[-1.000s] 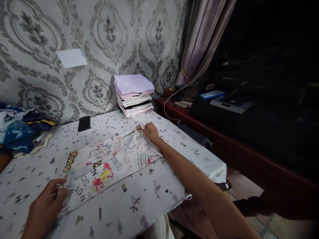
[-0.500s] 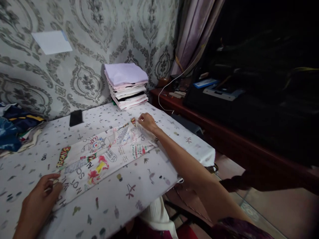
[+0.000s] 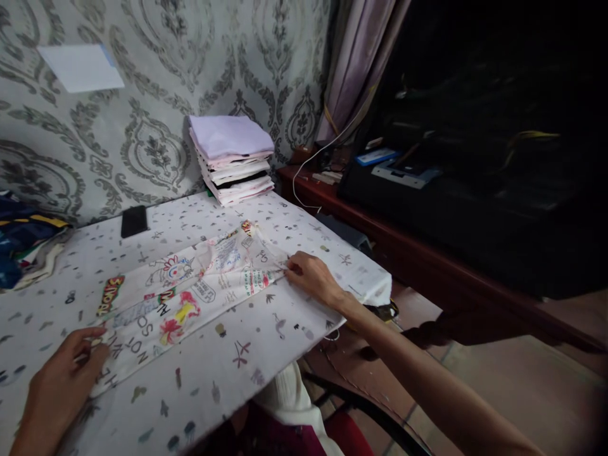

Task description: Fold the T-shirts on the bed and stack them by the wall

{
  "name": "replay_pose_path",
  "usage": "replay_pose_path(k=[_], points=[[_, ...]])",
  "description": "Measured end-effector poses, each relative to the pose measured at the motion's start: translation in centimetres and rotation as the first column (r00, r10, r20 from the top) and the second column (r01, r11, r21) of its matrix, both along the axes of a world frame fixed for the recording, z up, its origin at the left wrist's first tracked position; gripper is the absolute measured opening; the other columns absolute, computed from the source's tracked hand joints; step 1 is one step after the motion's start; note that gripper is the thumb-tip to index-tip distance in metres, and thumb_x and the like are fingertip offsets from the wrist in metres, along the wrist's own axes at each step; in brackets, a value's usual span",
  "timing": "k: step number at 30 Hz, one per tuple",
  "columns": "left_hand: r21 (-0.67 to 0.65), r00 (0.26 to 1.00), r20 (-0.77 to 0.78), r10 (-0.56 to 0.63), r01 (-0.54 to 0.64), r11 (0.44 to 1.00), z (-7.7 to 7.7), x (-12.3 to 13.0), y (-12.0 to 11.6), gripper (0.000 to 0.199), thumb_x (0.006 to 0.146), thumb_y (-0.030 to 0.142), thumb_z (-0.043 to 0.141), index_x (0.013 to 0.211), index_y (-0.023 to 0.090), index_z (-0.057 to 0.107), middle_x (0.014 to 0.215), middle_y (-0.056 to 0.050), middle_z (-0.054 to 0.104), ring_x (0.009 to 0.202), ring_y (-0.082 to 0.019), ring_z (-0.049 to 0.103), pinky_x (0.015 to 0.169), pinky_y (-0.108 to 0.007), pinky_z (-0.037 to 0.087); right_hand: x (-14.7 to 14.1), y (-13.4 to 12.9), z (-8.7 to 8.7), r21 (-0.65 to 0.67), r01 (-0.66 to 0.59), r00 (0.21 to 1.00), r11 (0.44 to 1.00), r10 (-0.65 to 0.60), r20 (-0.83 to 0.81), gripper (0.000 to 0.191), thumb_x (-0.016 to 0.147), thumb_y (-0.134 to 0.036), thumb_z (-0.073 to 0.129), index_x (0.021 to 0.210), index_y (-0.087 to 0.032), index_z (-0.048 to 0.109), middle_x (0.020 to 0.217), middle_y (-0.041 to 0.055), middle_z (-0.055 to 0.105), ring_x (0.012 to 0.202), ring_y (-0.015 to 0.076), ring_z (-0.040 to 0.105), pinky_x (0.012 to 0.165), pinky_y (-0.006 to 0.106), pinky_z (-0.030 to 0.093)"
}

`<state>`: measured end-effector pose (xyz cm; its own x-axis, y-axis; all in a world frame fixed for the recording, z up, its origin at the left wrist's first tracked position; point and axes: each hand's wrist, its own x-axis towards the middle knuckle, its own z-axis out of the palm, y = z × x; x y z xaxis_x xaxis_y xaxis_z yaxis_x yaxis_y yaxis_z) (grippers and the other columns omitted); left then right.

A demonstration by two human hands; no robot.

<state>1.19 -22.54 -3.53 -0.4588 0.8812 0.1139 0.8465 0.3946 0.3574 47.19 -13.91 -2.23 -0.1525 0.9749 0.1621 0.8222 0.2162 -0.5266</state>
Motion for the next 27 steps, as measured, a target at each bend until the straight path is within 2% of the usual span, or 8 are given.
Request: replay_pose_path(k=[4, 8, 13, 16, 18, 21, 24, 27], points=[[0.029, 0.954, 0.298, 0.025, -0.035, 0.999, 1.1, 0.7, -0.2, 0.052, 0.059, 0.063, 0.051, 0.098, 0.03, 0.061, 0.077, 0.001, 0.068, 0.076, -0.028, 0.069, 0.059, -0.032, 0.049, -0.1, 0.2, -0.4, -0.026, 0.064, 0.94, 0.998, -0.069, -0.335, 0.009, 0.081, -0.026, 0.057, 0.079, -0.02, 0.063, 0.065, -0.0012, 0.059, 0.057, 0.0131, 0.054, 0.061, 0.026, 0.042], [0.053, 0.949, 0.315, 0.009, -0.027, 0.998, 2.4, 2.3, -0.5, 0.052, 0.06, 0.064, 0.054, 0.099, 0.03, 0.059, 0.069, 0.002, 0.066, 0.075, -0.028, 0.066, 0.061, -0.032, 0.048, -0.3, 0.2, -0.4, -0.191, -0.026, 0.791, 0.981, -0.097, -0.604, 0.018, 0.082, -0.037, 0.056, 0.086, -0.02, 0.059, 0.052, -0.0064, 0.052, 0.041, 0.0115, 0.048, 0.047, 0.025, 0.039], [-0.072, 0.993, 0.118, -0.013, 0.021, 0.997, 3.0, 2.9, -0.9, 0.033, 0.071, 0.054, 0.049, 0.096, 0.034, 0.053, 0.054, 0.008, 0.056, 0.066, -0.026, 0.063, 0.065, -0.032, 0.046, -0.8, 0.6, -0.2, -0.134, 0.018, 0.902, 0.991, -0.074, -0.425, 0.012, 0.084, -0.027, 0.051, 0.09, -0.021, 0.059, 0.054, -0.0072, 0.056, 0.044, 0.0112, 0.056, 0.057, 0.024, 0.045], [-0.172, 0.996, -0.007, -0.089, 0.086, 0.981, 3.4, 2.6, -1.4, 0.033, 0.079, 0.053, 0.045, 0.102, 0.031, 0.053, 0.071, 0.003, 0.066, 0.067, -0.026, 0.065, 0.062, -0.033, 0.045, -0.8, 0.9, -0.3, -0.102, 0.029, 0.939, 0.994, -0.062, -0.339, 0.013, 0.085, -0.024, 0.049, 0.092, -0.022, 0.059, 0.059, -0.0071, 0.059, 0.045, 0.0108, 0.057, 0.06, 0.024, 0.046], [-0.185, 0.977, -0.168, -0.132, 0.101, 0.978, 4.2, 2.9, -1.1, 0.035, 0.085, 0.053, 0.04, 0.106, 0.029, 0.055, 0.094, -0.003, 0.071, 0.081, -0.029, 0.067, 0.062, -0.035, 0.045, -0.8, 1.0, -0.4, -0.097, 0.022, 0.94, 0.995, -0.054, -0.337, 0.013, 0.086, -0.026, 0.049, 0.093, -0.022, 0.059, 0.059, -0.0071, 0.058, 0.045, 0.0112, 0.058, 0.06, 0.024, 0.046], [-0.131, 0.929, -0.289, -0.233, 0.203, 0.97, 5.8, 4.7, 1.3, 0.04, 0.089, 0.049, 0.034, 0.113, 0.025, 0.056, 0.116, -0.008, 0.067, 0.097, -0.029, 0.066, 0.068, -0.035, 0.046, -0.7, 1.0, -0.7, -0.088, 0.021, 0.931, 0.996, -0.052, -0.36, 0.015, 0.088, -0.031, 0.049, 0.091, -0.022, 0.061, 0.056, -0.0071, 0.057, 0.046, 0.0123, 0.059, 0.06, 0.024, 0.046], [-0.119, 0.896, -0.168, -0.41, 0.395, 0.911, 6.6, 8.0, 6.6, 0.037, 0.09, 0.046, 0.036, 0.11, 0.023, 0.058, 0.095, -0.004, 0.07, 0.085, -0.023, 0.066, 0.071, -0.031, 0.045, -0.5, 1.0, -0.9, -0.096, 0.021, 0.917, 0.995, -0.058, -0.394, 0.018, 0.087, -0.036, 0.053, 0.091, -0.021, 0.062, 0.057, -0.0062, 0.059, 0.047, 0.0127, 0.06, 0.06, 0.025, 0.047], [-0.085, 0.817, -0.07, -0.573, 0.567, 0.819, 5.9, 12.1, 12.9, 0.028, 0.087, 0.039, 0.043, 0.099, 0.022, 0.061, 0.09, -0.003, 0.071, 0.083, -0.021, 0.064, 0.074, -0.028, 0.044, -0.5, 1.1, -1.0, -0.126, 0.022, 0.907, 0.992, -0.073, -0.415, 0.016, 0.082, -0.035, 0.06, 0.089, -0.021, 0.064, 0.064, -0.0047, 0.062, 0.047, 0.0124, 0.059, 0.059, 0.025, 0.047]])
